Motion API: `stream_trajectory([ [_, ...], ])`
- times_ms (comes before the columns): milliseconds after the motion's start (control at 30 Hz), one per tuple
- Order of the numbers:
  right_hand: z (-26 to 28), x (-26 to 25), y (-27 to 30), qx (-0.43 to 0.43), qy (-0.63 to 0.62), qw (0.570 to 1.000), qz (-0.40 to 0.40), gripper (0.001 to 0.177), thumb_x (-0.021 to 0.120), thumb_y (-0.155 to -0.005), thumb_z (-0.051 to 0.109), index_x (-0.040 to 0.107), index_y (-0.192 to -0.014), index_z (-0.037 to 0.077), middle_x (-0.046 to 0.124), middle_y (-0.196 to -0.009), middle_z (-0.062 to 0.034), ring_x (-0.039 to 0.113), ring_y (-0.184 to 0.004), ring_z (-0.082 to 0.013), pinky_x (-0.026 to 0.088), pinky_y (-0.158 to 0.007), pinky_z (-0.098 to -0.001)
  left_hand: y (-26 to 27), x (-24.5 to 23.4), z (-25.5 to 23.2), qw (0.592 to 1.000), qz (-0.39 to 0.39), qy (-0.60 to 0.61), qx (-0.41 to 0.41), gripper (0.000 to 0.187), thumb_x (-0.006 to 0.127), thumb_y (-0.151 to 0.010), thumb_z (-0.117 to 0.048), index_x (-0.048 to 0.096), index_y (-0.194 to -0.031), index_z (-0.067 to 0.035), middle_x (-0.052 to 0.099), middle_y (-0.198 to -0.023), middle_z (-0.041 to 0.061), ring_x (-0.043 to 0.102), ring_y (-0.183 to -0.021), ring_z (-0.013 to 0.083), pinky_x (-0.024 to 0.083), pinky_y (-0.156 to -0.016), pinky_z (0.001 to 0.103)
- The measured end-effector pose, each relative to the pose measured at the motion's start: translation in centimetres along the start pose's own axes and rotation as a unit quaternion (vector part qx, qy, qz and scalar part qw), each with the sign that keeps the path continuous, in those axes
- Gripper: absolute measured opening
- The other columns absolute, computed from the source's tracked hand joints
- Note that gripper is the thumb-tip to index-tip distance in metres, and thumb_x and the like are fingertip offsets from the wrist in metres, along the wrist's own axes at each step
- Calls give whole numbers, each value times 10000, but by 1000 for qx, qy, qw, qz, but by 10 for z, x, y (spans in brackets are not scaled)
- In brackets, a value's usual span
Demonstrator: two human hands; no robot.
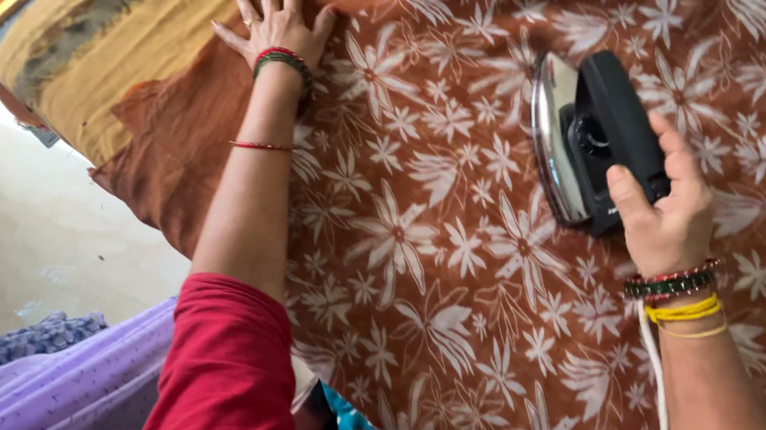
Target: The person irons a brown and white floral pattern cloth on a flat surface using a handheld iron, smoothing the fabric with one hand while pressing with the other.
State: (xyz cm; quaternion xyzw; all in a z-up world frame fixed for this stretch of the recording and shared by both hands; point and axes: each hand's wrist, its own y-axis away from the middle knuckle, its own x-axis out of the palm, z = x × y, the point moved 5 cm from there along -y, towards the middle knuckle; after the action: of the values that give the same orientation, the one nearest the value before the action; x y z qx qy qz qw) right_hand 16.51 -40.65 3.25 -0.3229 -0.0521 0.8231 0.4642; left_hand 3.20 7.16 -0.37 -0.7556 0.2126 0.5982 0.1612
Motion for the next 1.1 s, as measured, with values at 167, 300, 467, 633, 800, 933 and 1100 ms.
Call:
stream_trajectory([
  [167, 4, 17, -16, 29, -57, 996, 58, 574, 739, -983, 141, 562, -1508, -8, 699, -1230, -83, 624, -1034, -90, 514, -933, -247, -19, 6, -4, 999, -35, 5, -18, 787, 485, -955, -677, 269, -1615, -305, 129, -1717, 80, 18, -1575, 384, -34, -1162, 773],
  [300, 15, 36, -36, 8, -22, 1000, 18, 552, 736, -993, 134, 552, -1493, -13, 707, -1226, -67, 660, -1059, -90, 538, -952, -243, -13, 8, -4, 994, -105, 31, 27, 727, 447, -1030, -661, 275, -1632, -292, 186, -1712, 138, 61, -1584, 412, -40, -1188, 763],
  [467, 19, 67, -61, -7, -78, 994, 77, 540, 723, -998, 103, 544, -1493, -19, 677, -1283, -65, 628, -1100, -87, 522, -978, -236, 5, -14, -10, 992, -78, 65, 70, 767, 486, -963, -726, 332, -1595, -320, 175, -1692, 177, 31, -1544, 468, -63, -1149, 773],
  [633, 25, 91, -81, -46, -84, 994, 55, 514, 715, -1014, 76, 533, -1488, -9, 682, -1274, -55, 643, -1103, -98, 538, -996, -246, 11, -15, -13, 995, -47, 47, 73, 796, 550, -874, -736, 411, -1537, -318, 176, -1675, 170, 2, -1533, 478, -82, -1106, 806],
  [800, 32, 111, -92, -52, -96, 992, 64, 516, 711, -1013, 51, 540, -1496, -9, 665, -1341, -74, 643, -1176, -115, 530, -1052, -266, -20, 2, -22, 998, -41, 19, 45, 631, 688, -900, -578, 553, -1399, -216, 218, -1683, 193, 93, -1539, 494, -23, -1115, 805],
  [933, 38, 123, -101, -56, -103, 990, 82, 524, 713, -1019, 67, 522, -1502, -6, 667, -1336, -75, 646, -1185, -132, 528, -1062, -277, -65, 1, -42, 993, -74, 60, 76, 689, 710, -858, -457, 475, -1465, -231, 361, -1565, 184, 246, -1476, 449, 68, -1075, 836],
  [1100, 40, 133, -119, -49, -44, 997, 27, 537, 734, -991, 87, 539, -1482, -7, 700, -1270, -90, 678, -1107, -147, 550, -993, -281, -95, 3, -59, 993, 33, 23, 113, 583, 656, -875, -385, 508, -1435, -310, 378, -1584, 112, 299, -1481, 367, 41, -1120, 824],
])
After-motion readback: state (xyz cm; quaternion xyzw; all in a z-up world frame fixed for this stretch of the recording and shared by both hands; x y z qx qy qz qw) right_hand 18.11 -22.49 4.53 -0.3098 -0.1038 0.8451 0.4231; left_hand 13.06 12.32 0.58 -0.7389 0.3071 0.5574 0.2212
